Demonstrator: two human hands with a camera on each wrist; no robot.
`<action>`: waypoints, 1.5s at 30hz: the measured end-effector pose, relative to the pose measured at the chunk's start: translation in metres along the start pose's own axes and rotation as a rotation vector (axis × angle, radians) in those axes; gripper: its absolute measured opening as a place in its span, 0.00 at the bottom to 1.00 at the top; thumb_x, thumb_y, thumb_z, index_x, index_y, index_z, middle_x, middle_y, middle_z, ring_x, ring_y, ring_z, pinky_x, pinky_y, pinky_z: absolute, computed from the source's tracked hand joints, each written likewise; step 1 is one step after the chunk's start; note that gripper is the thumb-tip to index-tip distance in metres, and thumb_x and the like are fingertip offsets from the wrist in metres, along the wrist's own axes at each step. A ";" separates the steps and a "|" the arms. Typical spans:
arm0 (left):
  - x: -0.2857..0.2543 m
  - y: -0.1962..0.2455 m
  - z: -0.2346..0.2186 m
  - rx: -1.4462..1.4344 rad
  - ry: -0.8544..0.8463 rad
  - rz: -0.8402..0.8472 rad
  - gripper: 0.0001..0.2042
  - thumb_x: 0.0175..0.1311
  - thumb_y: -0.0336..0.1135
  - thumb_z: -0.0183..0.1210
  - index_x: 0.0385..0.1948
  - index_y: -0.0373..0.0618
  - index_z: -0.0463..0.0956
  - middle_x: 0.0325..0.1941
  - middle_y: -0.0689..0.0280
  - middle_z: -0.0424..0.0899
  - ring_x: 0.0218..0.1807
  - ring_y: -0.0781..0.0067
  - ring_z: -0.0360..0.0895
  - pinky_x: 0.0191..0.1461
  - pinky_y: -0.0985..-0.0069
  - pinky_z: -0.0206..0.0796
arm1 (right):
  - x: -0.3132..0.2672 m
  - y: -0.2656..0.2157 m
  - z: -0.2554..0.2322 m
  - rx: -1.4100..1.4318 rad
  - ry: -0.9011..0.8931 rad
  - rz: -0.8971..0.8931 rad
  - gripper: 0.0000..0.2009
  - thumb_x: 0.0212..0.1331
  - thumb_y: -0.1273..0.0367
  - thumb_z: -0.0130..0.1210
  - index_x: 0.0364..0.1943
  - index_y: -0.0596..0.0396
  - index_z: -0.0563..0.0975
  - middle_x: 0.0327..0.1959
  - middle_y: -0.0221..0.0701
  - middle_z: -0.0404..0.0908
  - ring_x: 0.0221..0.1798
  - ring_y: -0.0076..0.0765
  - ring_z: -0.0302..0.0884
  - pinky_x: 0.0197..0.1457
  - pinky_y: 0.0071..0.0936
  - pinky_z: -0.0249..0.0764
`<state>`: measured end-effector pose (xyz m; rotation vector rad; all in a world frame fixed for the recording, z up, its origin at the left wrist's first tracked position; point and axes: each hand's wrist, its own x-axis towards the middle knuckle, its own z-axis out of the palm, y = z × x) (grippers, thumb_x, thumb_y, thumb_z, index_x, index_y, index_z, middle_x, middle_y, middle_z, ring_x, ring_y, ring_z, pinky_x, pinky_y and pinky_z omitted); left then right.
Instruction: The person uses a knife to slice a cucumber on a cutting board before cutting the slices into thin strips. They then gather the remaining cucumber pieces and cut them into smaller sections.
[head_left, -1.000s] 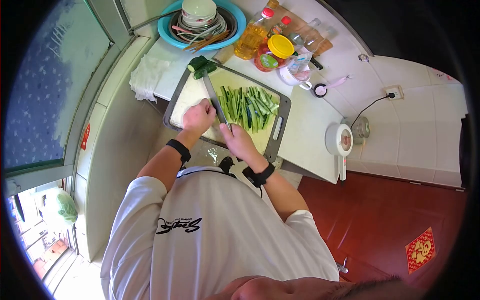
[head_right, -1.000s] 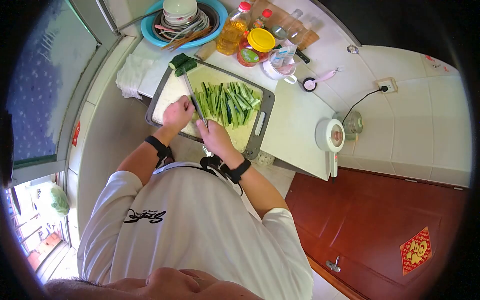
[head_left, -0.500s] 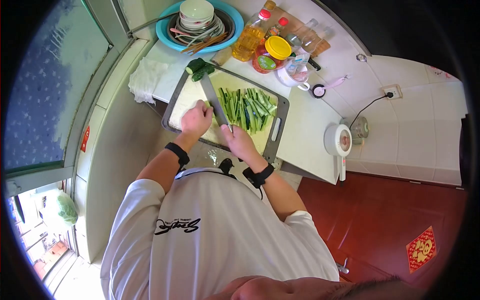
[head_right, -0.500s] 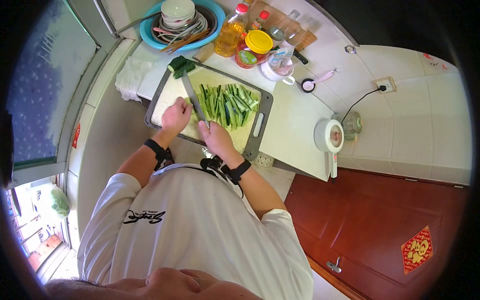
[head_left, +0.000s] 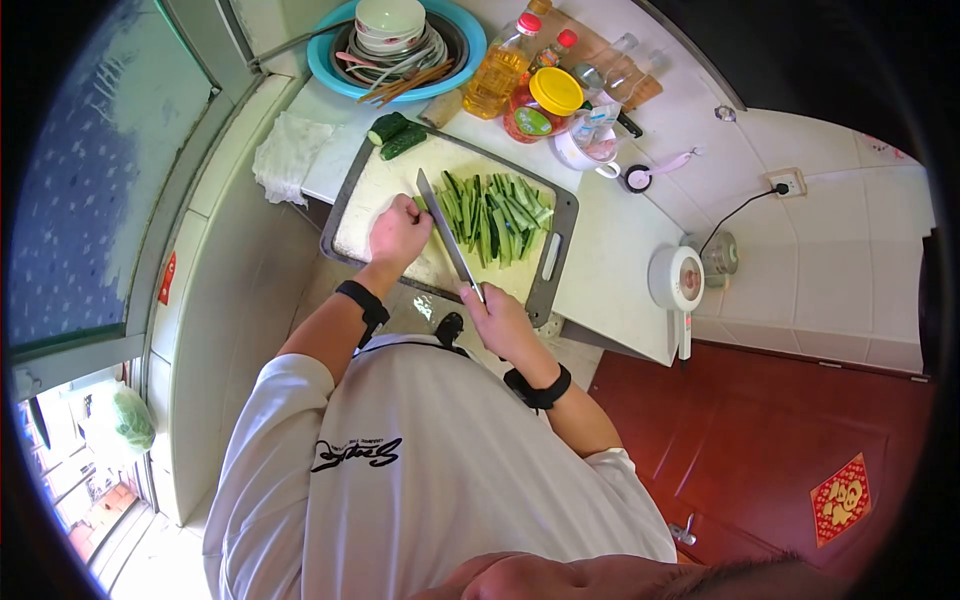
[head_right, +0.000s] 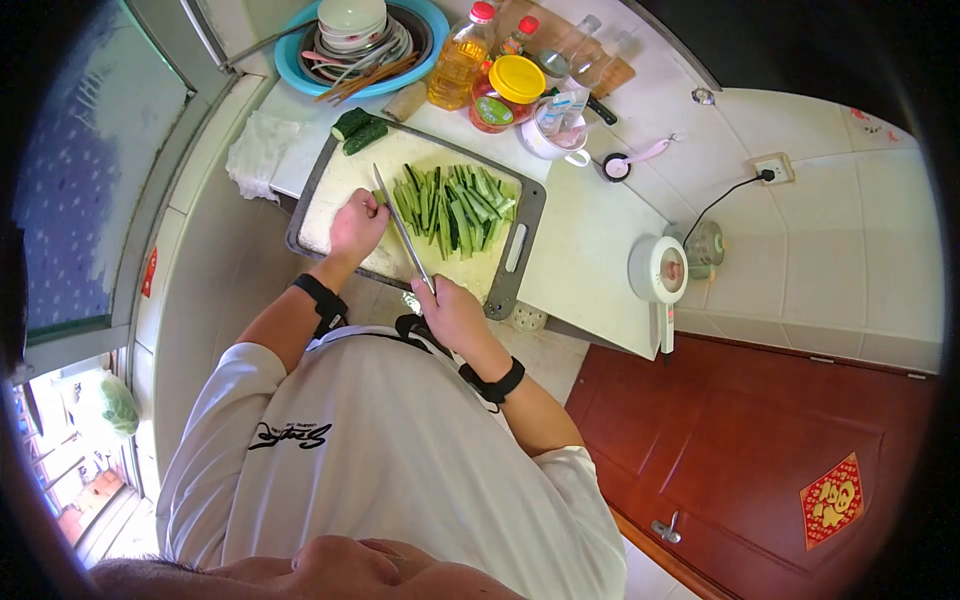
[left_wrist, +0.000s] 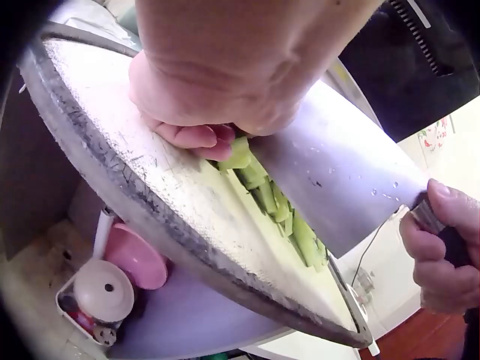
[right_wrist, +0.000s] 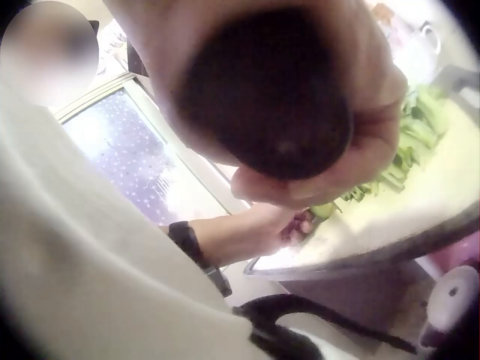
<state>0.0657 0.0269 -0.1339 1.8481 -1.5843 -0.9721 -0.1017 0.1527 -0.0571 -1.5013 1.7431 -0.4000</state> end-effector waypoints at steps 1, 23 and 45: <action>0.000 0.000 0.000 -0.001 -0.004 -0.003 0.11 0.58 0.42 0.59 0.34 0.45 0.72 0.29 0.58 0.83 0.36 0.52 0.81 0.42 0.61 0.72 | -0.003 -0.002 -0.003 -0.044 -0.006 -0.010 0.25 0.69 0.51 0.45 0.28 0.63 0.75 0.24 0.53 0.77 0.30 0.62 0.76 0.36 0.49 0.71; -0.002 -0.004 0.000 -0.016 0.022 0.048 0.10 0.58 0.40 0.58 0.33 0.44 0.72 0.26 0.58 0.81 0.32 0.52 0.81 0.39 0.60 0.72 | 0.039 -0.027 0.006 0.168 -0.114 0.132 0.25 0.69 0.51 0.45 0.28 0.63 0.74 0.21 0.50 0.76 0.25 0.57 0.77 0.33 0.46 0.71; -0.001 -0.010 0.004 0.009 0.024 0.039 0.10 0.61 0.40 0.54 0.36 0.44 0.72 0.29 0.53 0.82 0.36 0.46 0.81 0.42 0.55 0.71 | 0.038 0.002 0.026 0.033 -0.072 0.034 0.25 0.69 0.51 0.45 0.31 0.63 0.76 0.24 0.51 0.78 0.32 0.60 0.78 0.37 0.47 0.72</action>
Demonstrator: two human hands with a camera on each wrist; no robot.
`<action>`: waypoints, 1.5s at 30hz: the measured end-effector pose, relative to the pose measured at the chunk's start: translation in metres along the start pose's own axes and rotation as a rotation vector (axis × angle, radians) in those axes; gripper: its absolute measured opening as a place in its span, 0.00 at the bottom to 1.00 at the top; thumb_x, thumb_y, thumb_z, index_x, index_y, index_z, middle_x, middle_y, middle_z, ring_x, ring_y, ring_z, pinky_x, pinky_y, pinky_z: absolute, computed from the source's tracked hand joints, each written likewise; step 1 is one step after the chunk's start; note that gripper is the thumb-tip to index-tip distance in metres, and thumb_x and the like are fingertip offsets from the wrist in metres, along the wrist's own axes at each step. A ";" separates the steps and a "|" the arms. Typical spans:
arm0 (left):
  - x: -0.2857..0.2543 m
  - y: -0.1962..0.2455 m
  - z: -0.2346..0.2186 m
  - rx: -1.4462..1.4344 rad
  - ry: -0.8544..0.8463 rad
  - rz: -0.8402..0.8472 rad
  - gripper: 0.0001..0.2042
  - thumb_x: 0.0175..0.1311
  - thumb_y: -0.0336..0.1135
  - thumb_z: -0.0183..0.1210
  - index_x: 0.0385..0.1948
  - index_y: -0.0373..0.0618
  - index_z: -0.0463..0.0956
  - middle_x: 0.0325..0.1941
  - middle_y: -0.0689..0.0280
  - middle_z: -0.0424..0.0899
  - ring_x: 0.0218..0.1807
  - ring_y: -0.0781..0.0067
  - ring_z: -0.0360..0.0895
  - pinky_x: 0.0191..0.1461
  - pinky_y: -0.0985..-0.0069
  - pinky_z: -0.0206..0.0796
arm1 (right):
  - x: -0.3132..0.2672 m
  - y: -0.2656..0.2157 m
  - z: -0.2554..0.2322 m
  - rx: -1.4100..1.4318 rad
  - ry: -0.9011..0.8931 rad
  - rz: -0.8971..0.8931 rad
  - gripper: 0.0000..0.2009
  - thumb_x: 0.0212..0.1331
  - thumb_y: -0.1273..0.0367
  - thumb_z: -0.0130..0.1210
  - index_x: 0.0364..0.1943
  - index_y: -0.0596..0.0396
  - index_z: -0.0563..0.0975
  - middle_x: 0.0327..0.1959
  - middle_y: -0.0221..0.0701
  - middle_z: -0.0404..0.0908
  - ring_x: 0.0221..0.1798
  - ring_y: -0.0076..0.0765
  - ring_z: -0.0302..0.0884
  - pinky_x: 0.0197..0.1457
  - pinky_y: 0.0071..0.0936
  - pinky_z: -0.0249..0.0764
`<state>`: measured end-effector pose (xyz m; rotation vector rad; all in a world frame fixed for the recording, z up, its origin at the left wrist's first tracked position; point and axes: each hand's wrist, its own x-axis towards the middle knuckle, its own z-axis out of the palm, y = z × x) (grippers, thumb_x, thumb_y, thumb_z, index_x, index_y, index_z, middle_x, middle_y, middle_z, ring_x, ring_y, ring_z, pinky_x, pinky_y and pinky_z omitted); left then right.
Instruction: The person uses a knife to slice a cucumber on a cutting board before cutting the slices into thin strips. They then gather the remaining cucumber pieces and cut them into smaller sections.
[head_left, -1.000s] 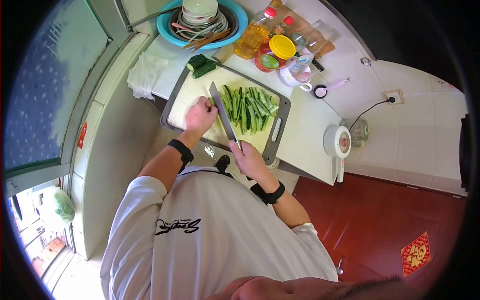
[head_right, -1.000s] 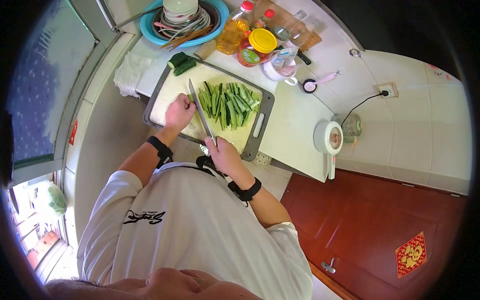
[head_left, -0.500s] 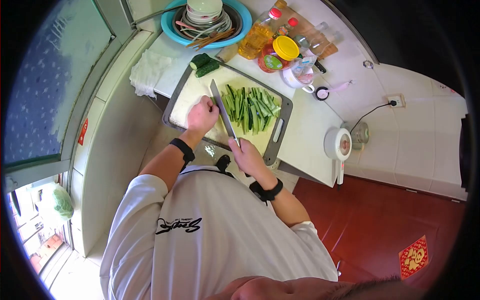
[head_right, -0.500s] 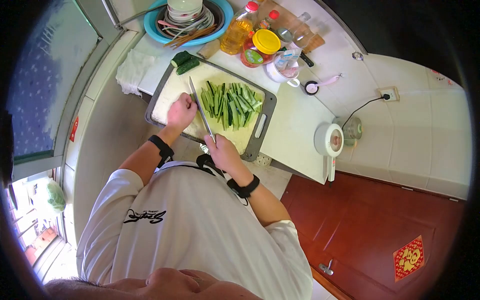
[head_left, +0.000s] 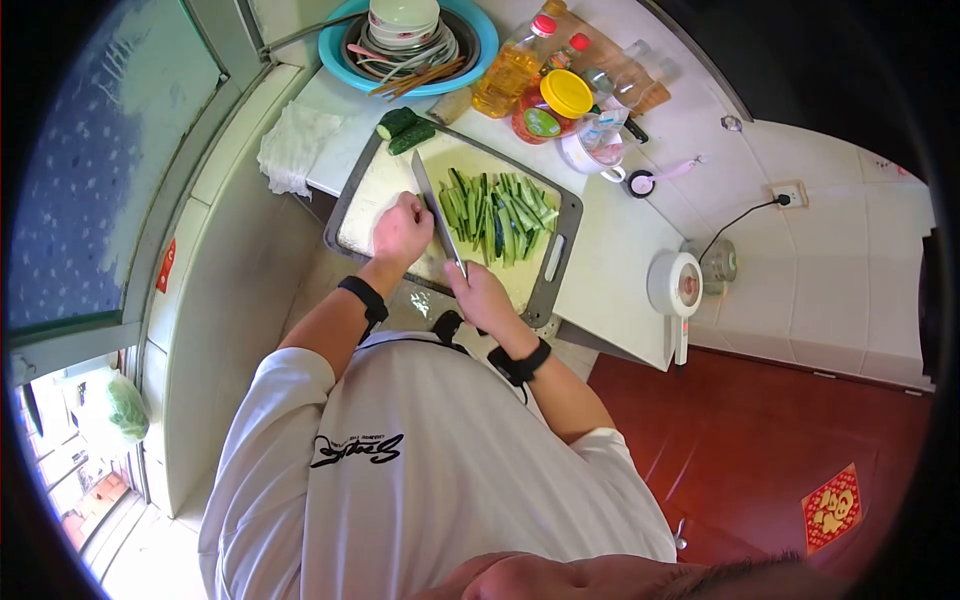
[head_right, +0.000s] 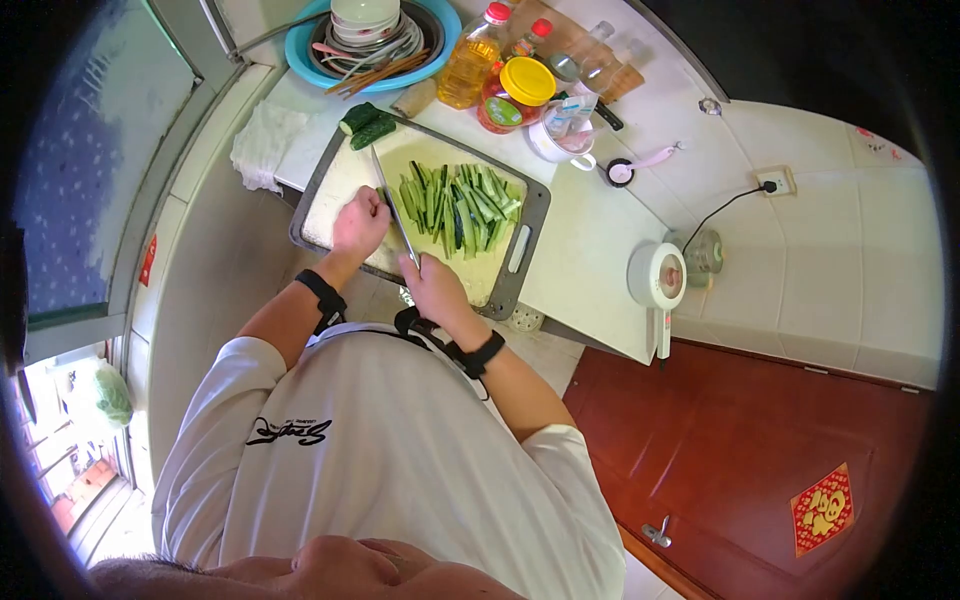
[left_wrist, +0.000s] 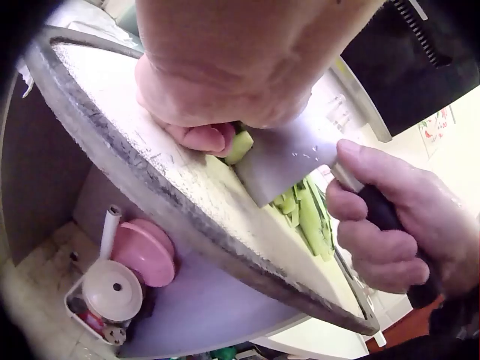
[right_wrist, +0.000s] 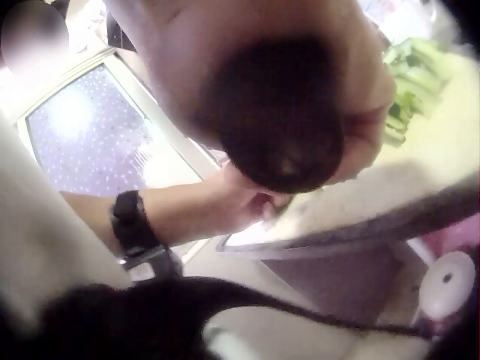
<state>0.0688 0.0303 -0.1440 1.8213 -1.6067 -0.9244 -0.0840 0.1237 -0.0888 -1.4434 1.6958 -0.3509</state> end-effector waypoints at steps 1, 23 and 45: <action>0.000 -0.003 0.002 0.003 0.000 0.006 0.10 0.61 0.40 0.54 0.36 0.44 0.72 0.29 0.53 0.82 0.36 0.46 0.81 0.42 0.55 0.71 | 0.008 -0.002 0.001 0.029 0.020 -0.007 0.25 0.69 0.51 0.44 0.32 0.63 0.76 0.25 0.51 0.78 0.32 0.60 0.77 0.38 0.47 0.72; 0.002 -0.004 -0.006 0.112 -0.057 -0.026 0.10 0.59 0.41 0.56 0.28 0.44 0.75 0.28 0.54 0.82 0.35 0.49 0.80 0.40 0.57 0.72 | 0.003 -0.006 -0.009 -0.123 0.036 -0.112 0.25 0.68 0.50 0.45 0.28 0.62 0.75 0.24 0.52 0.78 0.30 0.61 0.77 0.35 0.49 0.72; 0.002 0.002 -0.010 0.119 -0.077 -0.068 0.09 0.59 0.39 0.53 0.32 0.45 0.78 0.33 0.53 0.84 0.40 0.49 0.81 0.44 0.57 0.72 | -0.020 -0.008 -0.008 -0.188 0.068 -0.163 0.23 0.68 0.53 0.46 0.28 0.62 0.75 0.24 0.52 0.78 0.28 0.61 0.77 0.34 0.49 0.72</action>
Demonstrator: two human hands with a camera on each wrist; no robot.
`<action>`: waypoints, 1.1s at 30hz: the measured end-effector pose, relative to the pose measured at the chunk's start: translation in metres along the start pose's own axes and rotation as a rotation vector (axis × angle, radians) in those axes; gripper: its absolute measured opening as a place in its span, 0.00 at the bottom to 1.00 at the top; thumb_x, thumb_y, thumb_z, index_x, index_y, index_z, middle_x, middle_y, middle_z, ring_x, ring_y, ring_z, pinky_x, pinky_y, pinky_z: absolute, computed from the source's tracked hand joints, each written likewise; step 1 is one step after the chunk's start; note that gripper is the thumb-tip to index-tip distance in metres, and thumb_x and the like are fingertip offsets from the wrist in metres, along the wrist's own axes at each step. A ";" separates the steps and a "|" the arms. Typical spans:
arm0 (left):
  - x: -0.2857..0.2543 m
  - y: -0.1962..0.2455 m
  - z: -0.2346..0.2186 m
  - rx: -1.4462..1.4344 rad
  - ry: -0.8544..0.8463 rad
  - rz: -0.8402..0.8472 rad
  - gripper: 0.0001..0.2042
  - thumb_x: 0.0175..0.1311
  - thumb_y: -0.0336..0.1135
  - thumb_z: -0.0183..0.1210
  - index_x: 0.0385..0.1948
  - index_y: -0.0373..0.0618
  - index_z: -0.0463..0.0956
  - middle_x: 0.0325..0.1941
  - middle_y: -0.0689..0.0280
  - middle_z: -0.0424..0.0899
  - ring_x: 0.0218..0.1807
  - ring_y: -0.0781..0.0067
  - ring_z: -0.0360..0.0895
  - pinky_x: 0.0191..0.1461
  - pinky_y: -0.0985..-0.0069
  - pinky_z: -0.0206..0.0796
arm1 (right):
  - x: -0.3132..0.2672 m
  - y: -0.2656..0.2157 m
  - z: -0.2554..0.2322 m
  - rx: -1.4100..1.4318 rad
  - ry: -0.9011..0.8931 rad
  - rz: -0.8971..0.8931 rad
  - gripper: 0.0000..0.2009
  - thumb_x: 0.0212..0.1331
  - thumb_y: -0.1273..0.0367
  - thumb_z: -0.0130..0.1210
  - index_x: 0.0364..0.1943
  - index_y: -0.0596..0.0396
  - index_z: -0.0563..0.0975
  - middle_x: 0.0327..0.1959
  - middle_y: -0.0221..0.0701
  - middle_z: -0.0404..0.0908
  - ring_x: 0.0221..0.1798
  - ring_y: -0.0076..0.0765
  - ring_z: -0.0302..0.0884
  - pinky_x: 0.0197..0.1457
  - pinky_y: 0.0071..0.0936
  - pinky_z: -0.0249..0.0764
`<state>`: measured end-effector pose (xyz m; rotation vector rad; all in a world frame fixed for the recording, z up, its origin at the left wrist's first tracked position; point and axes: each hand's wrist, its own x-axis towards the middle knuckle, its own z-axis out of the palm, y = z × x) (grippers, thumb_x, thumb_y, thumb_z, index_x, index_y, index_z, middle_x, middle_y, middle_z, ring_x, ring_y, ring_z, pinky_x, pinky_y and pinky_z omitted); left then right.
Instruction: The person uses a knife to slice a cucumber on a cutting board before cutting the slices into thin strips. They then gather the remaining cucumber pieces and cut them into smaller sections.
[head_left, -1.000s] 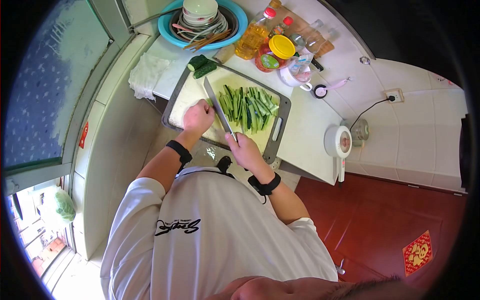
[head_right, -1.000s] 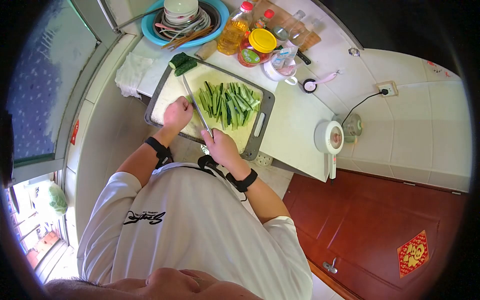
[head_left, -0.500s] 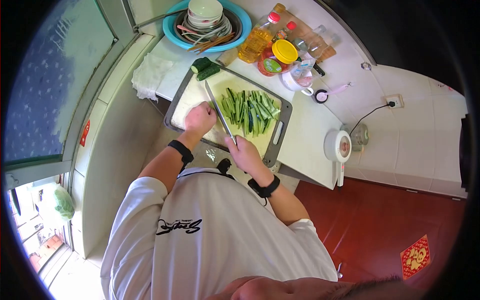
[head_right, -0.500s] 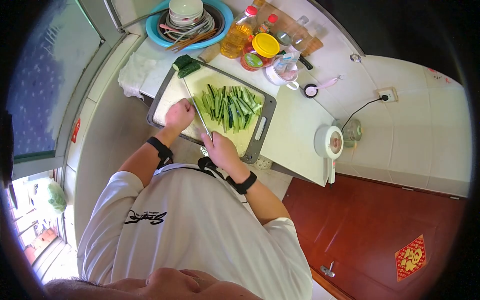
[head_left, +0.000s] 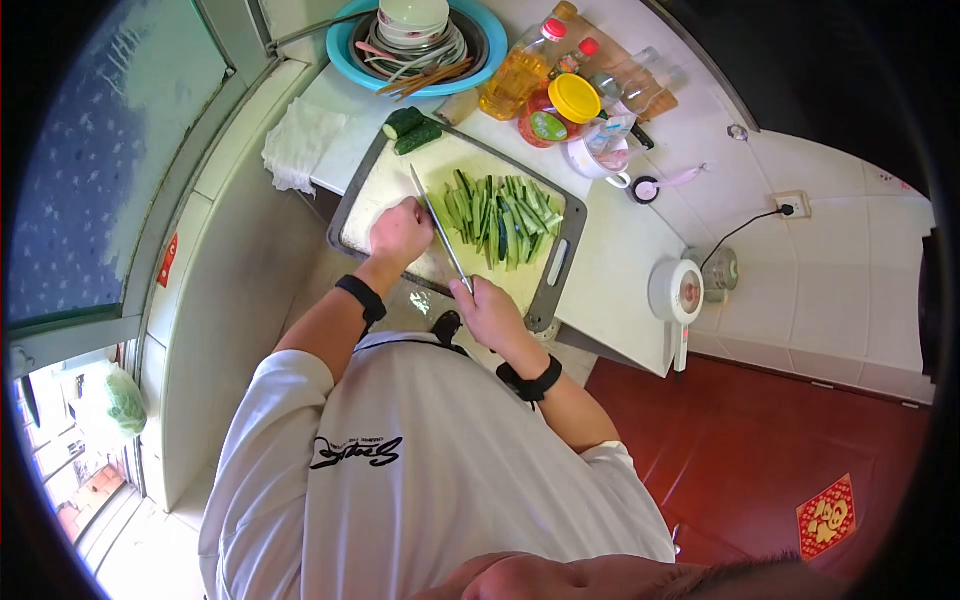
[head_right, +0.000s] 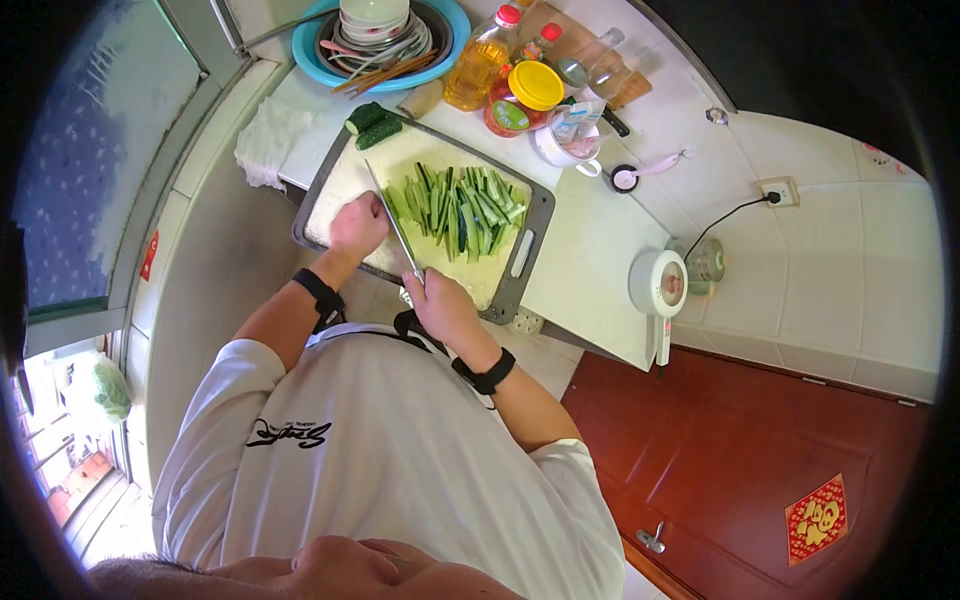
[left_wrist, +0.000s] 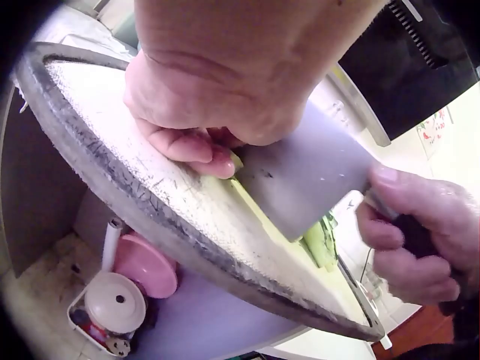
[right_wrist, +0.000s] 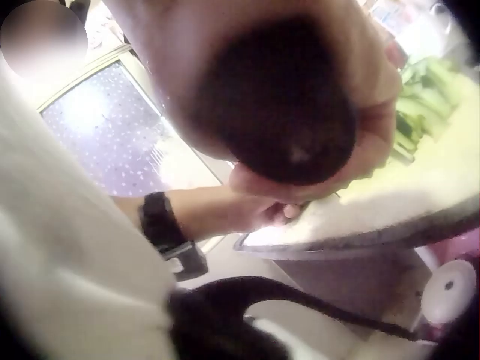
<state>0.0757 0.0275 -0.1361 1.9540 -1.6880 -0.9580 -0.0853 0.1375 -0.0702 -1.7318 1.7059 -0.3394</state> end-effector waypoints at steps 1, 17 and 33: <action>0.000 0.000 0.000 0.003 -0.005 0.001 0.09 0.59 0.39 0.53 0.32 0.45 0.78 0.33 0.53 0.84 0.40 0.49 0.81 0.44 0.57 0.72 | 0.007 0.001 0.004 -0.005 0.010 0.010 0.24 0.68 0.52 0.46 0.28 0.62 0.75 0.23 0.52 0.78 0.29 0.61 0.77 0.34 0.49 0.72; -0.001 0.003 -0.003 0.057 -0.033 0.008 0.11 0.62 0.41 0.51 0.35 0.44 0.76 0.36 0.51 0.83 0.43 0.47 0.80 0.48 0.55 0.71 | 0.043 0.002 0.013 0.033 0.049 -0.025 0.24 0.68 0.51 0.46 0.29 0.61 0.74 0.24 0.52 0.77 0.29 0.61 0.77 0.35 0.49 0.72; 0.000 0.002 -0.007 0.003 -0.046 0.016 0.12 0.63 0.41 0.50 0.36 0.42 0.75 0.36 0.47 0.82 0.44 0.42 0.79 0.49 0.53 0.70 | 0.023 -0.001 0.002 0.136 -0.022 0.008 0.25 0.68 0.51 0.45 0.30 0.64 0.75 0.22 0.52 0.77 0.30 0.61 0.77 0.35 0.48 0.72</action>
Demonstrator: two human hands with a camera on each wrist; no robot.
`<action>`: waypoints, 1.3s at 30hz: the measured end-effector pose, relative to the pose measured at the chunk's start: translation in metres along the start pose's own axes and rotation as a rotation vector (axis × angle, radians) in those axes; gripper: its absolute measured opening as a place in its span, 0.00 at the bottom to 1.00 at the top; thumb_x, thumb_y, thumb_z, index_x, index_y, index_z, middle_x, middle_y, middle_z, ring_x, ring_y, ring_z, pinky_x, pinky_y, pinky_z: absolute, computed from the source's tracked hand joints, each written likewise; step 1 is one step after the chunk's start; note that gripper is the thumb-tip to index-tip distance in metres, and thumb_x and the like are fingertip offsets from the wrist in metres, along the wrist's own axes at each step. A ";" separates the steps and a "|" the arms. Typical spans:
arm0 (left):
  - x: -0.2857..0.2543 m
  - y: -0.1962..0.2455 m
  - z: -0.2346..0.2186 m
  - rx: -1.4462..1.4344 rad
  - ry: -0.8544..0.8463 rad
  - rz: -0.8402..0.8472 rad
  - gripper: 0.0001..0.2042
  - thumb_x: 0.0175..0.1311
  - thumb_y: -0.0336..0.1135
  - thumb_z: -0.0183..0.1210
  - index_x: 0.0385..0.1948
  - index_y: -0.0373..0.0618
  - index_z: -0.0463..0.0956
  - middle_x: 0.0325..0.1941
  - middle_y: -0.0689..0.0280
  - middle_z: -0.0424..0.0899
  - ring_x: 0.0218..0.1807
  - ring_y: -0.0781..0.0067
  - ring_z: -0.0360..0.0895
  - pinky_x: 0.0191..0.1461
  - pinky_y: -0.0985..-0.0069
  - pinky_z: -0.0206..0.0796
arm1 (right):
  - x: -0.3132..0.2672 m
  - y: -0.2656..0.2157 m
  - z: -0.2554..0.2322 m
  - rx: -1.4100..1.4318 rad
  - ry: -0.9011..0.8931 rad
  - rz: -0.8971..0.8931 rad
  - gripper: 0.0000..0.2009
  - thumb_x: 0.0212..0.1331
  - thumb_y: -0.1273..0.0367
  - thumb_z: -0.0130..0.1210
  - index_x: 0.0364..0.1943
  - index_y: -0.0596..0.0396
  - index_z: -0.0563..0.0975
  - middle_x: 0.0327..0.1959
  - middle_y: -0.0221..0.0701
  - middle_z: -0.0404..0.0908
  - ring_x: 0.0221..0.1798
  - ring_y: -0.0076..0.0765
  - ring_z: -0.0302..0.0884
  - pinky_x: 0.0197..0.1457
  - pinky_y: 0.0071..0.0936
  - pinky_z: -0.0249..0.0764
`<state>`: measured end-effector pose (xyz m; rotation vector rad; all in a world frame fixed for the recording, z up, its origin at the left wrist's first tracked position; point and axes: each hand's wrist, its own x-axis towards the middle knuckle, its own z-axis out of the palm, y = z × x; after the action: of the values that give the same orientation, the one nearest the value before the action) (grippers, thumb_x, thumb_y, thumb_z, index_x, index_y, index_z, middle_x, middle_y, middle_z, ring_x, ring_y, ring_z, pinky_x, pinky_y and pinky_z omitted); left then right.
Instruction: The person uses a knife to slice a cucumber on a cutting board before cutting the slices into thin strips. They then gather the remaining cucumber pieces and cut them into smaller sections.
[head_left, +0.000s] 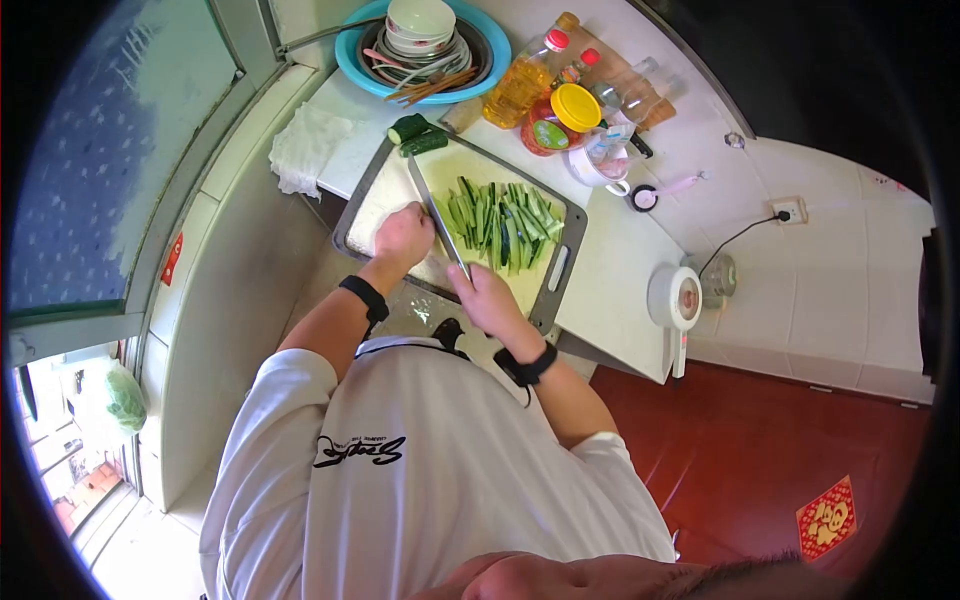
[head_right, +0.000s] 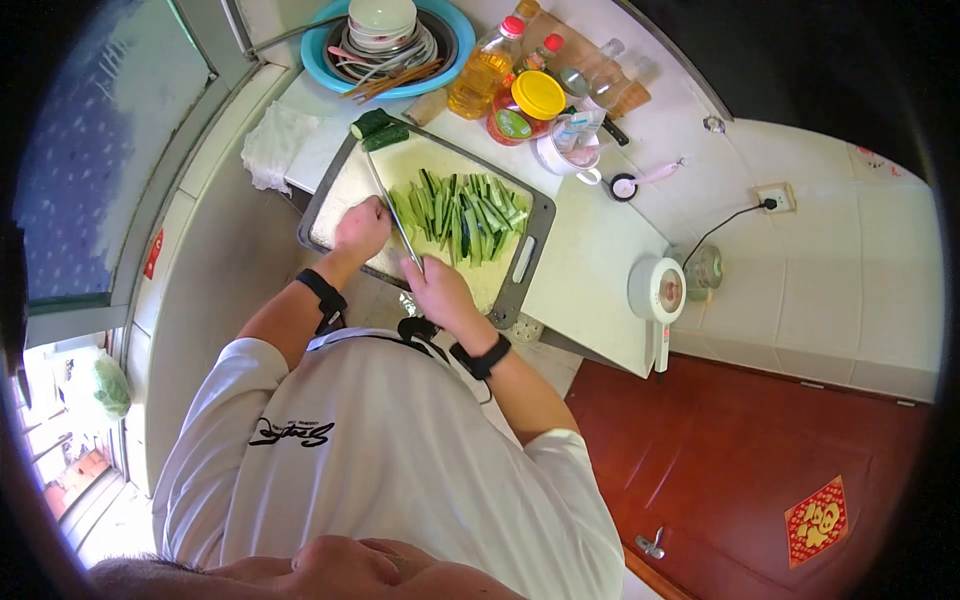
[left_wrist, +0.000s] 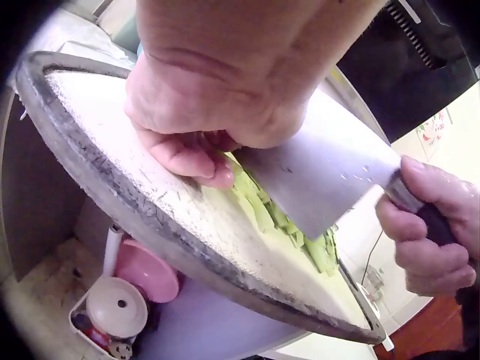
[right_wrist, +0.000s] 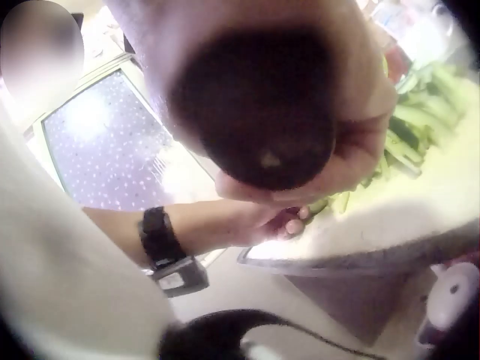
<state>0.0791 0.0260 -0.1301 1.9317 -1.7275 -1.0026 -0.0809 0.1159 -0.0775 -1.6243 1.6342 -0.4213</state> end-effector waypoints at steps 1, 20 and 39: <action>0.001 0.000 0.000 -0.009 0.006 -0.006 0.12 0.63 0.41 0.50 0.36 0.42 0.75 0.36 0.47 0.82 0.44 0.42 0.79 0.49 0.53 0.70 | -0.010 -0.005 -0.009 -0.009 -0.007 -0.005 0.25 0.68 0.51 0.45 0.30 0.64 0.75 0.22 0.52 0.77 0.30 0.61 0.77 0.35 0.48 0.72; 0.000 -0.012 0.009 -0.009 0.108 0.077 0.12 0.63 0.40 0.50 0.33 0.42 0.78 0.34 0.47 0.82 0.40 0.42 0.79 0.46 0.51 0.70 | -0.042 0.012 -0.015 0.127 -0.124 0.154 0.26 0.70 0.50 0.44 0.28 0.62 0.72 0.17 0.44 0.74 0.20 0.50 0.74 0.30 0.43 0.70; -0.001 -0.006 0.006 0.061 0.091 0.055 0.13 0.64 0.41 0.48 0.34 0.44 0.78 0.34 0.46 0.83 0.39 0.42 0.80 0.47 0.51 0.72 | 0.030 0.001 0.015 0.047 -0.023 0.064 0.25 0.69 0.50 0.45 0.32 0.62 0.76 0.26 0.51 0.77 0.32 0.60 0.76 0.37 0.46 0.71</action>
<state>0.0792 0.0298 -0.1384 1.9249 -1.7693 -0.8391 -0.0671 0.0920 -0.0960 -1.5329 1.6428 -0.4037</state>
